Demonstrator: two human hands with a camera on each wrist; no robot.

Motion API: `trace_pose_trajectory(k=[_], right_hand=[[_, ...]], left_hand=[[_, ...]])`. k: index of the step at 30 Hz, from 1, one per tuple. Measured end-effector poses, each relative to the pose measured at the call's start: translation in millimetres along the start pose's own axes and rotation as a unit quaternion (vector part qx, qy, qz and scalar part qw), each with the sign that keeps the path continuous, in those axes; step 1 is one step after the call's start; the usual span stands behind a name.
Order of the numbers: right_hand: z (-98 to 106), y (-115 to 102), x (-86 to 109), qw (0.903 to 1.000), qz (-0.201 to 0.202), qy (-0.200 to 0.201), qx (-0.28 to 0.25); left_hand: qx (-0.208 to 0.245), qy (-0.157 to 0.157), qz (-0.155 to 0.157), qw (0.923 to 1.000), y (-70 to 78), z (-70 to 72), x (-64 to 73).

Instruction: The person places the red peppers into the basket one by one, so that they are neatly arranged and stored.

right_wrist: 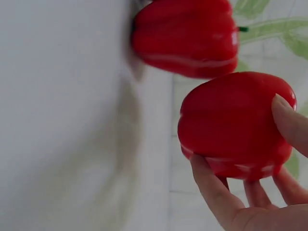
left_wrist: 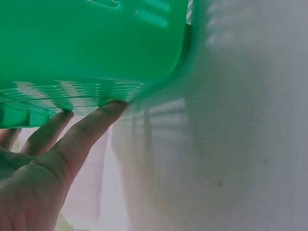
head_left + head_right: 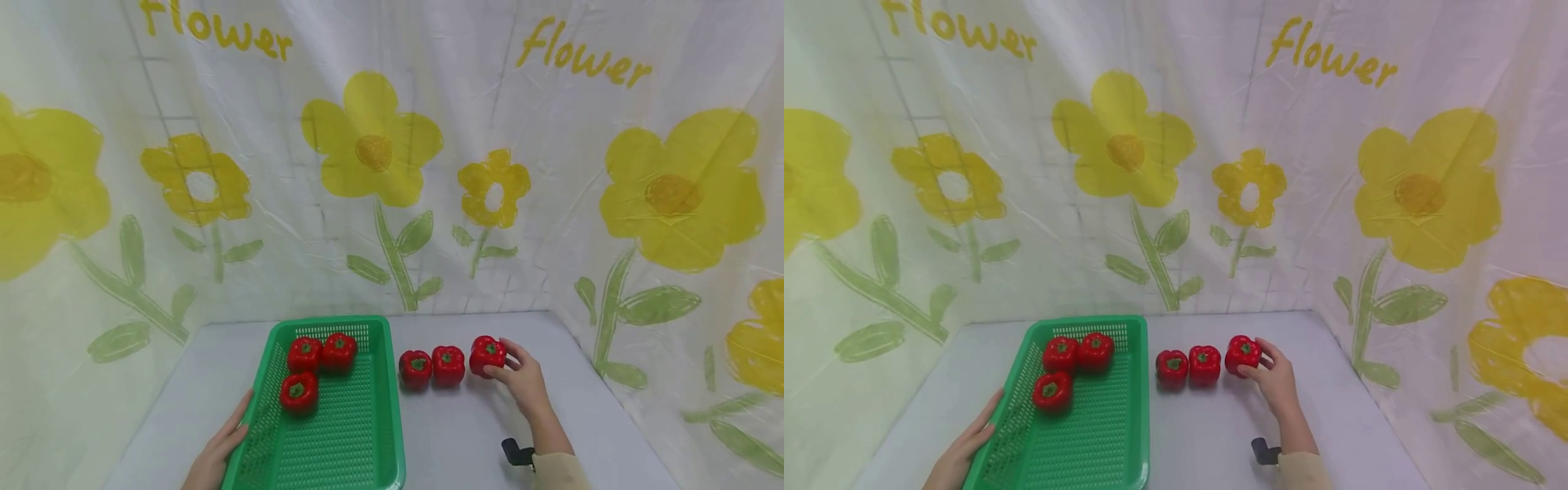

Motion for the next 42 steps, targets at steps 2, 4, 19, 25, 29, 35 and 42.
trace_pose_trajectory(k=[2,4,19,25,29,35,42], right_hand=[[-0.4,-6.6,2.7,0.9999,0.007,0.008,-0.005],[-1.0,-14.7,5.9,0.9997,0.015,0.018,-0.005],[-10.9,-72.9,31.1,0.9978,0.058,0.032,-0.008],[-15.4,-90.2,39.0,0.9975,0.063,0.028,-0.016],[-19.6,-98.6,42.9,0.9971,0.069,0.025,-0.018],[-26.0,-111.9,49.1,0.9961,0.084,0.011,-0.022],[-35.7,-125.1,55.5,0.9945,0.101,-0.016,-0.025]], left_hand=[[0.014,0.011,0.019,0.9997,0.3,-1.6,0.2],[0.015,0.013,0.02,0.9996,0.8,-2.5,-0.2],[-0.005,0.01,0.001,0.9999,0.1,0.4,-2.3],[0.002,-0.003,0.008,1.0,2.2,-0.5,-2.0],[0.009,0.001,0.022,0.9997,2.7,-1.1,-2.2],[0.034,-0.06,0.01,0.9976,-0.1,3.4,-1.6],[0.026,-0.048,0.017,0.9984,0.1,4.9,-2.0]])
Point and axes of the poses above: each hand's wrist, its own x-axis away from the middle knuckle, its own z-axis out of the back of the hand, y = z × x, the point moved 1 cm from there along -x, towards the middle knuckle, and after that the axes turned 3 degrees about -y, right-handed, at the moved point
